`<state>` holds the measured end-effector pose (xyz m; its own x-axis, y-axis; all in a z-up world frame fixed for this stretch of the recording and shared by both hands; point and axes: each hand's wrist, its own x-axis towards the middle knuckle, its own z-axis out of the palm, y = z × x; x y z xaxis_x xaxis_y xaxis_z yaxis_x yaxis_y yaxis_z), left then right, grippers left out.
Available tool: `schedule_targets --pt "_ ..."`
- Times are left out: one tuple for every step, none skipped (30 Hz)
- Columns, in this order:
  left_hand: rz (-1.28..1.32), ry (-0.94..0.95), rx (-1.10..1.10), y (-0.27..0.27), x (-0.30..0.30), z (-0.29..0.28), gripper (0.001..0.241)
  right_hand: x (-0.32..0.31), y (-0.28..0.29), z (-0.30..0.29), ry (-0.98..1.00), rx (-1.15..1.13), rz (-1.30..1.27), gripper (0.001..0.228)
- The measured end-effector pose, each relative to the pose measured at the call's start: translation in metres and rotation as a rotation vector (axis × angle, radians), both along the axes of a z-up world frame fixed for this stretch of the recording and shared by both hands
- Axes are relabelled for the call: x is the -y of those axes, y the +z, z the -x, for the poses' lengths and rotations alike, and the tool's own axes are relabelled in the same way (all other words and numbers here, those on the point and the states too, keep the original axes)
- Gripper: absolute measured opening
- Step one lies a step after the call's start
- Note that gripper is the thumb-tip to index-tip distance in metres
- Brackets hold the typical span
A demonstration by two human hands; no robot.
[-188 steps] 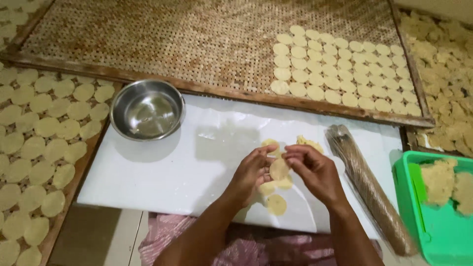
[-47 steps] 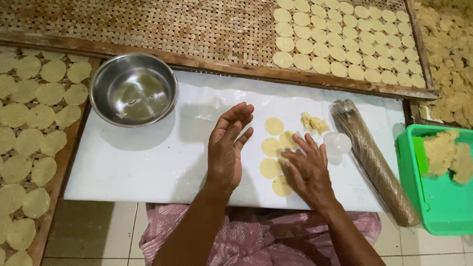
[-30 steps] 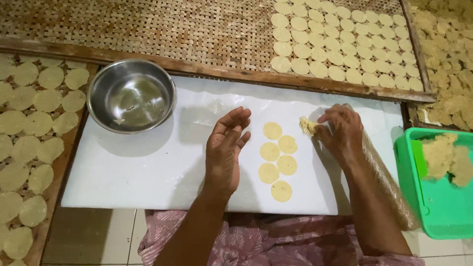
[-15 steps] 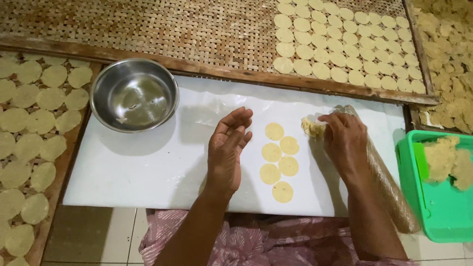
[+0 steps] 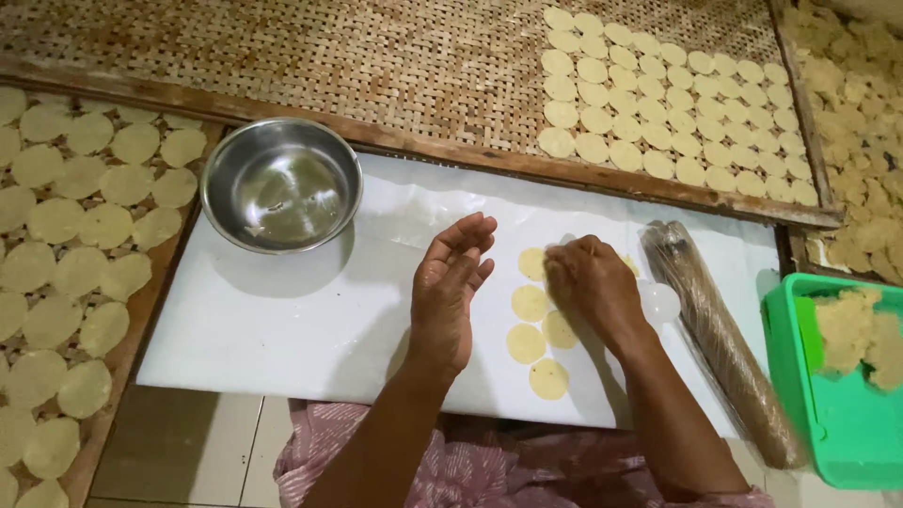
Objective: Preparing small round dough pieces and placing them onto a bamboo drying rack.
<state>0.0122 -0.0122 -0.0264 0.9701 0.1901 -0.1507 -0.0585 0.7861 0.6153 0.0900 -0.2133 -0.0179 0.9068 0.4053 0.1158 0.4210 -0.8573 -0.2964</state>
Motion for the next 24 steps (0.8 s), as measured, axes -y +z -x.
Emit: schedule_targets --pt "-0.002 -0.003 -0.003 0.0 0.0 0.001 0.037 -0.001 0.0 0.002 0.018 0.007 -0.053 0.018" --pt "-0.004 -0.006 -0.006 0.001 0.001 0.002 0.036 -0.002 0.001 0.004 0.036 0.014 -0.106 0.019" --pt "-0.005 -0.004 -0.003 0.0 0.001 0.002 0.036 -0.004 0.001 0.005 0.039 0.017 -0.108 0.019" --pt "-0.005 -0.004 -0.001 0.0 0.001 0.001 0.036 -0.007 0.002 0.005 0.028 0.004 -0.127 0.018" --pt "-0.004 -0.003 0.004 0.0 0.001 0.0 0.036 -0.01 0.004 0.004 0.017 -0.007 -0.146 0.017" --pt "-0.006 0.0 0.009 -0.001 0.001 -0.001 0.036 -0.013 0.007 0.005 0.021 -0.002 -0.148 0.017" --pt "-0.009 -0.006 -0.005 -0.002 0.001 -0.001 0.036 -0.016 0.009 0.007 -0.037 -0.065 -0.095 0.014" --pt "-0.013 -0.013 -0.019 -0.004 0.002 -0.001 0.036 -0.019 0.012 0.008 -0.094 -0.127 -0.043 0.012" --pt "-0.014 -0.009 -0.017 -0.007 0.004 -0.003 0.036 -0.021 0.016 0.008 -0.09 -0.125 -0.044 0.012" --pt "-0.004 -0.025 -0.016 -0.011 0.005 -0.004 0.039 -0.022 0.021 0.008 -0.116 -0.19 -0.118 0.015" --pt "0.009 -0.041 -0.017 -0.015 0.008 -0.004 0.043 -0.023 0.025 0.009 -0.143 -0.258 -0.19 0.018" --pt "0.009 -0.039 -0.017 -0.019 0.013 -0.004 0.043 -0.023 0.026 0.008 -0.141 -0.258 -0.19 0.018" --pt "0.02 -0.048 -0.096 -0.023 0.018 -0.004 0.047 -0.022 0.028 0.006 -0.09 -0.193 -0.162 0.019" --pt "0.031 -0.057 -0.175 -0.028 0.023 -0.004 0.053 -0.022 0.029 0.005 -0.038 -0.127 -0.134 0.022" --pt "0.03 -0.055 -0.172 -0.036 0.03 -0.005 0.053 -0.025 0.036 0.007 -0.036 -0.125 -0.134 0.022" --pt "0.151 -0.13 -0.21 -0.045 0.036 -0.005 0.057 -0.028 0.042 0.01 0.068 -0.006 -0.194 0.024" --pt "0.271 -0.205 -0.247 -0.054 0.042 -0.005 0.061 -0.031 0.049 0.013 0.173 0.113 -0.253 0.027" --pt "0.271 -0.202 -0.245 -0.061 0.044 -0.008 0.061 -0.032 0.051 0.016 0.177 0.114 -0.254 0.027" --pt "0.38 -0.182 -0.202 -0.067 0.046 -0.01 0.06 -0.033 0.052 0.02 0.253 0.144 -0.273 0.024" --pt "0.488 -0.161 -0.157 -0.074 0.047 -0.012 0.06 -0.034 0.054 0.023 0.33 0.174 -0.291 0.021" --pt "0.488 -0.158 -0.155 -0.068 0.043 -0.013 0.06 -0.033 0.051 0.025 0.333 0.176 -0.291 0.021" --pt "0.512 -0.141 -0.08 -0.063 0.039 -0.014 0.056 -0.032 0.049 0.027 0.377 0.214 -0.261 0.02" --pt "0.536 -0.124 -0.006 -0.058 0.035 -0.014 0.052 -0.031 0.046 0.029 0.421 0.25 -0.231 0.018" --pt "0.536 -0.122 -0.005 -0.056 0.033 -0.014 0.052 -0.032 0.048 0.032 0.423 0.25 -0.231 0.018"
